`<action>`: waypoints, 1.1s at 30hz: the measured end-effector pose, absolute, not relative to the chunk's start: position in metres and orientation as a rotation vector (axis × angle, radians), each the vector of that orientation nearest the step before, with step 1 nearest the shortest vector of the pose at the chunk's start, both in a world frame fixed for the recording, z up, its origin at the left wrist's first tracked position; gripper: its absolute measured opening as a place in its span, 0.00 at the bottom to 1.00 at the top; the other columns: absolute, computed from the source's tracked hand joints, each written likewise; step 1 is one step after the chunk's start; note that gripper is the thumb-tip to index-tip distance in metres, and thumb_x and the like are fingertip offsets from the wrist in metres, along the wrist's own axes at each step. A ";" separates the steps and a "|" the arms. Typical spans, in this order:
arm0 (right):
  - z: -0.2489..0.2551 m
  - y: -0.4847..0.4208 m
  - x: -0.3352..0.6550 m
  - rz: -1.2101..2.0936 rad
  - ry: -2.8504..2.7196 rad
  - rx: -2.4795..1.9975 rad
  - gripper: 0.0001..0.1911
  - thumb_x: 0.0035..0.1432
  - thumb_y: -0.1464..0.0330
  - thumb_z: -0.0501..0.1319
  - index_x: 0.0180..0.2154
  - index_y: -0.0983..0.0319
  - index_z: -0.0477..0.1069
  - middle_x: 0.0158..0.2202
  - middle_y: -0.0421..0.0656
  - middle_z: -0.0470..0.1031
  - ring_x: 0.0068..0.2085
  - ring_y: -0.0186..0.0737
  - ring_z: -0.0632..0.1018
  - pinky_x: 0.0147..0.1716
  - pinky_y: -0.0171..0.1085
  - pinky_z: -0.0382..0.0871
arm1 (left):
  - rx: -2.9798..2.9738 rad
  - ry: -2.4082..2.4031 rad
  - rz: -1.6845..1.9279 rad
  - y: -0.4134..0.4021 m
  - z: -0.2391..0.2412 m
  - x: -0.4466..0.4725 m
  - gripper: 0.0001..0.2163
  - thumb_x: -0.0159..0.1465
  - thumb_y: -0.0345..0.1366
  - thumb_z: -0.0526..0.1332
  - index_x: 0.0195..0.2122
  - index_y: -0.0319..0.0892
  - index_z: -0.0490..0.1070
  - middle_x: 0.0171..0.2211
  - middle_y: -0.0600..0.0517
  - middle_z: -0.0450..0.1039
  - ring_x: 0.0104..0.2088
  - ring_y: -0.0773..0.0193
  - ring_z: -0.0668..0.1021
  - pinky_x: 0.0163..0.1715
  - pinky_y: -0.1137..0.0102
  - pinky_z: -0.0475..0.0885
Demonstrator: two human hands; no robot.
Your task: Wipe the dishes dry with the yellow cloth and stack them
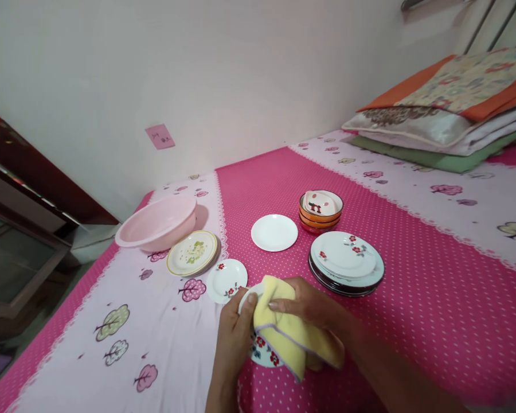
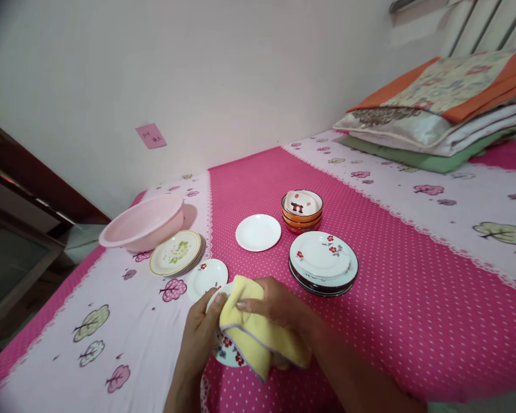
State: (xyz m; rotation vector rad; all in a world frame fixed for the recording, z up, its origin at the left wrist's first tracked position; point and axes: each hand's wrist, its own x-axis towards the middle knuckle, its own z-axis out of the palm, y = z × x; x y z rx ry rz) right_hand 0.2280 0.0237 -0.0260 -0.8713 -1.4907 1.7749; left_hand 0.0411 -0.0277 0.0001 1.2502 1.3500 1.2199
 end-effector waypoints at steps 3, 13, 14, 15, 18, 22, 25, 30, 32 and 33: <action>-0.027 0.023 0.222 1.733 -1.441 -0.930 0.20 0.56 0.55 0.69 0.42 0.64 0.80 0.38 0.45 0.83 0.35 0.40 0.79 0.33 0.34 0.72 | 1.075 1.381 1.402 -0.028 -0.001 0.048 0.18 0.62 0.53 0.66 0.31 0.41 0.74 0.26 0.54 0.72 0.27 0.64 0.71 0.28 0.71 0.66; -0.034 0.007 0.179 1.899 -0.873 -0.842 0.26 0.53 0.48 0.70 0.45 0.61 0.78 0.37 0.47 0.84 0.36 0.49 0.83 0.43 0.45 0.78 | 0.702 1.516 1.818 -0.030 -0.010 0.069 0.17 0.65 0.52 0.64 0.32 0.43 0.71 0.26 0.57 0.71 0.27 0.65 0.71 0.27 0.71 0.70; -0.034 0.005 0.177 1.917 -0.838 -0.824 0.26 0.53 0.48 0.70 0.45 0.60 0.78 0.37 0.47 0.84 0.36 0.49 0.84 0.43 0.45 0.78 | 0.678 1.533 1.836 -0.030 -0.009 0.069 0.17 0.65 0.53 0.63 0.31 0.43 0.71 0.26 0.57 0.71 0.27 0.65 0.71 0.28 0.71 0.70; -0.033 0.005 0.176 1.927 -0.830 -0.818 0.26 0.53 0.49 0.71 0.46 0.60 0.78 0.37 0.47 0.84 0.36 0.49 0.84 0.43 0.45 0.78 | 0.672 1.541 1.830 -0.030 -0.008 0.068 0.17 0.65 0.53 0.63 0.31 0.43 0.71 0.27 0.57 0.71 0.28 0.65 0.71 0.29 0.71 0.71; -0.026 0.007 0.188 1.895 -0.967 -0.882 0.25 0.55 0.49 0.69 0.47 0.61 0.78 0.38 0.47 0.84 0.38 0.47 0.83 0.40 0.41 0.77 | 0.728 1.461 1.685 -0.028 -0.003 0.061 0.17 0.64 0.53 0.65 0.38 0.43 0.75 0.30 0.55 0.74 0.30 0.64 0.73 0.30 0.71 0.71; -0.014 0.015 0.218 1.829 -1.282 -0.992 0.20 0.57 0.55 0.68 0.43 0.64 0.80 0.37 0.47 0.83 0.34 0.42 0.81 0.33 0.35 0.74 | 0.808 1.252 1.458 -0.026 -0.004 0.046 0.16 0.61 0.51 0.69 0.37 0.42 0.76 0.27 0.54 0.74 0.25 0.66 0.72 0.26 0.73 0.67; -0.009 0.018 0.230 1.837 -1.438 -1.029 0.16 0.55 0.59 0.70 0.39 0.66 0.82 0.34 0.46 0.83 0.30 0.39 0.78 0.29 0.33 0.70 | 0.853 1.200 1.349 -0.025 -0.008 0.043 0.16 0.60 0.49 0.70 0.36 0.41 0.78 0.26 0.53 0.75 0.25 0.65 0.74 0.25 0.72 0.67; -0.016 0.016 0.218 1.852 -1.302 -0.995 0.19 0.55 0.57 0.70 0.43 0.65 0.81 0.36 0.47 0.84 0.32 0.41 0.79 0.31 0.35 0.72 | 0.773 1.214 1.481 -0.024 -0.011 0.047 0.17 0.60 0.50 0.70 0.39 0.41 0.79 0.31 0.49 0.80 0.30 0.59 0.80 0.31 0.69 0.73; -0.023 0.013 0.206 1.882 -1.165 -0.979 0.23 0.54 0.54 0.70 0.45 0.63 0.80 0.39 0.47 0.84 0.34 0.43 0.81 0.34 0.37 0.74 | 0.708 1.237 1.577 -0.023 -0.011 0.050 0.18 0.58 0.51 0.71 0.39 0.41 0.79 0.33 0.49 0.81 0.32 0.58 0.81 0.32 0.68 0.74; -0.027 0.012 0.200 1.893 -1.106 -0.971 0.24 0.53 0.53 0.70 0.46 0.62 0.79 0.40 0.47 0.84 0.35 0.45 0.81 0.35 0.39 0.75 | 0.675 1.247 1.617 -0.023 -0.011 0.051 0.19 0.58 0.52 0.71 0.40 0.42 0.79 0.34 0.49 0.81 0.33 0.58 0.81 0.33 0.68 0.75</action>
